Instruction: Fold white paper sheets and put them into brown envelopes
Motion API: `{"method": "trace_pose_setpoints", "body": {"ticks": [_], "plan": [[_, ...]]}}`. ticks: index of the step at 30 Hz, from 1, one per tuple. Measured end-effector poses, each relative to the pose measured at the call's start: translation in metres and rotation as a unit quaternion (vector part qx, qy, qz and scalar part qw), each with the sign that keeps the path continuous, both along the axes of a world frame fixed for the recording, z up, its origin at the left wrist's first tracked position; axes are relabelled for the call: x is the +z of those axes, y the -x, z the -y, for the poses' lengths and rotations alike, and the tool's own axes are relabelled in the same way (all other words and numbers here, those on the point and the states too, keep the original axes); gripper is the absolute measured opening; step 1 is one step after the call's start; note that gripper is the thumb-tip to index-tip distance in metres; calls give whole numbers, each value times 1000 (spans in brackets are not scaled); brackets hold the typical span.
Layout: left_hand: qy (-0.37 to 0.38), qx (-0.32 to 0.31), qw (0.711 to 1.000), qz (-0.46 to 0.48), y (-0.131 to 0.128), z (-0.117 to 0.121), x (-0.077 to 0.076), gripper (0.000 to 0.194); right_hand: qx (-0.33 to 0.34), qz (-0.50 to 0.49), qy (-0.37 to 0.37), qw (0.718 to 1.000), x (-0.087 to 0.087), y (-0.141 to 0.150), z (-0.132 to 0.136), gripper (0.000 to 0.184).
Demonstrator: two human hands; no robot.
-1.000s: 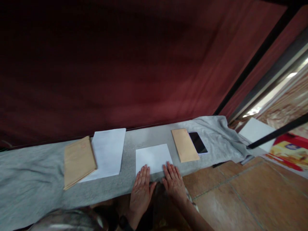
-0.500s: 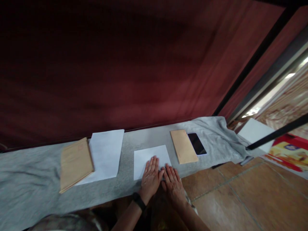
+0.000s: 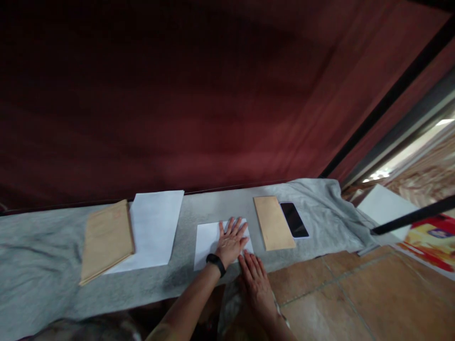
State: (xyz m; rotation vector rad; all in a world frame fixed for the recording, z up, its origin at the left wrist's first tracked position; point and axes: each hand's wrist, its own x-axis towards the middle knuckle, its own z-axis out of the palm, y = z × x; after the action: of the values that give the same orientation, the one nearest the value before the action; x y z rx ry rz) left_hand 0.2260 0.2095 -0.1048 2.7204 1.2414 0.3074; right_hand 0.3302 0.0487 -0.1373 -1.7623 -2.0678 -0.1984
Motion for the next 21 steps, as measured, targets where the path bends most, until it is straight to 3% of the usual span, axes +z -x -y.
{"method": "trace_pose_setpoints", "body": {"ticks": [8,12,16,21], "plan": [[-38,-48,998,9,7,-4,0,54,-5,2,8,1000,-6,-1,1,68],[-33,-114,993,23,25,14,7,51,-3,0,6,1000,-10,-1,3,67],[-24,-138,990,29,42,37,16,53,10,-6,-3,1000,-10,-4,4,64],[-35,-147,988,11,67,68,22,62,38,-74,4,996,4,-19,1,55]]}}
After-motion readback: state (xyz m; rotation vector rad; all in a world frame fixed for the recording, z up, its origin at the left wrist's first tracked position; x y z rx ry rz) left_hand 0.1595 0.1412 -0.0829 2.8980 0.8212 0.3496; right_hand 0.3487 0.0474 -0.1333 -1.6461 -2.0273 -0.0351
